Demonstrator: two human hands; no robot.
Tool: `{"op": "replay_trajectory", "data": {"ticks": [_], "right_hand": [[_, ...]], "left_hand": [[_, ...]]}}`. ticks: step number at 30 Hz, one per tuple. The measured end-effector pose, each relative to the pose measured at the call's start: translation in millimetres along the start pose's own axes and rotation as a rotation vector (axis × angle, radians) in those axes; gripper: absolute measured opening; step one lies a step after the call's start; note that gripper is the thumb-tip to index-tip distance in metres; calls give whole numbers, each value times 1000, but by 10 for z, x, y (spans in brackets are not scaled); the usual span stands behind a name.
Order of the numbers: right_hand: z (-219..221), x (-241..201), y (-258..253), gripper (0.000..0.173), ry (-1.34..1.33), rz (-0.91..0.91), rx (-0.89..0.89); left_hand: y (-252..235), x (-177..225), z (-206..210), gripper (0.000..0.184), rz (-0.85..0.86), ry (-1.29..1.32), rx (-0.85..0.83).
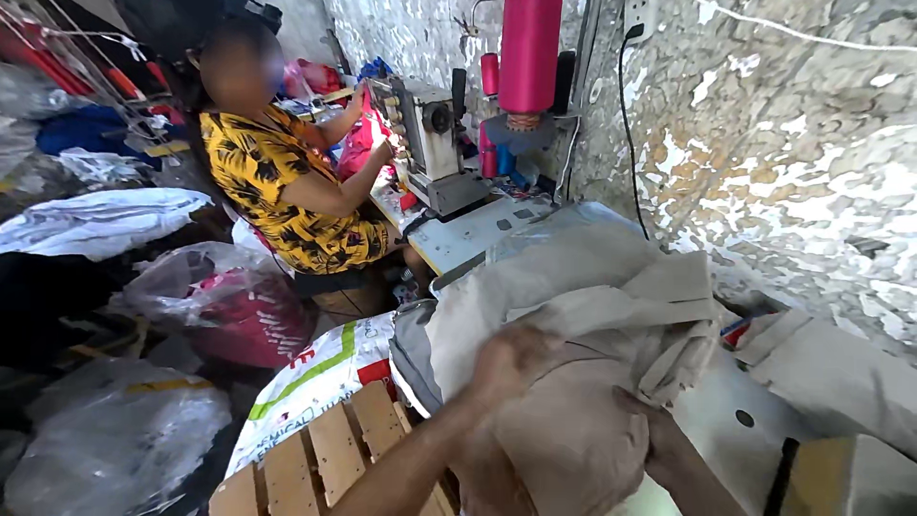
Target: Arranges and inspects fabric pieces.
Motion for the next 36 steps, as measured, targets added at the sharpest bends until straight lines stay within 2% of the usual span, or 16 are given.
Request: {"op": "replay_trajectory", "data": {"ticks": [3, 5, 9, 11, 13, 18, 19, 21, 23, 25, 26, 29, 30, 32, 34, 36], "right_hand": [[6, 12, 28, 25, -11, 27, -3], [17, 10, 24, 27, -22, 42, -8], [-34, 40, 76, 25, -81, 63, -19], [-100, 72, 142, 24, -114, 62, -10], [-187, 123, 205, 27, -134, 66, 7], [-313, 218, 276, 30, -154, 99, 4], [-307, 227, 280, 32, -168, 102, -34], [-293, 184, 288, 41, -240, 56, -143], [-316, 132, 276, 65, -339, 3, -209], [-383, 98, 220, 91, -402, -27, -278], [-414, 78, 186, 94, -425, -48, -282], [-388, -49, 124, 77, -453, -102, -312], [-337, -109, 116, 68, -402, -87, -287], [-253, -192, 64, 45, -257, -26, -240], [-167, -285, -25, 34, -172, 31, -185], [-43, -396, -118, 30, -200, 20, -138]], "left_hand": [[-408, -830, -28, 60, -416, -69, -144], [-434, -902, 234, 55, -440, 81, -264], [-391, -502, 576, 10, -322, 661, -180], [-356, -326, 497, 6, -221, 775, -65], [-290, -114, 391, 22, -97, 658, -45], [-144, 103, 513, 72, 25, -106, -299], [-170, 41, 569, 71, 37, -179, -337], [-183, 12, 626, 49, 175, -223, -266], [-112, 89, 601, 27, 299, -134, -148], [53, 310, 597, 24, 345, -9, -228], [181, 451, 647, 23, 407, -18, -288], [552, 694, 884, 23, 605, -155, -437], [579, 685, 925, 22, 606, -141, -501], [455, 570, 879, 22, 434, 24, -685], [100, 339, 660, 24, 194, 245, -613], [-453, -27, 313, 27, 16, 167, -344]]}}
Point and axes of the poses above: each hand's wrist, its own y-axis away from the middle knuckle, its own z-axis out of the palm, x = y × z, the point moved 6 cm from there along -y, towards the middle knuckle, and after that the axes turned 1 degree about y, right-handed, at the moved point
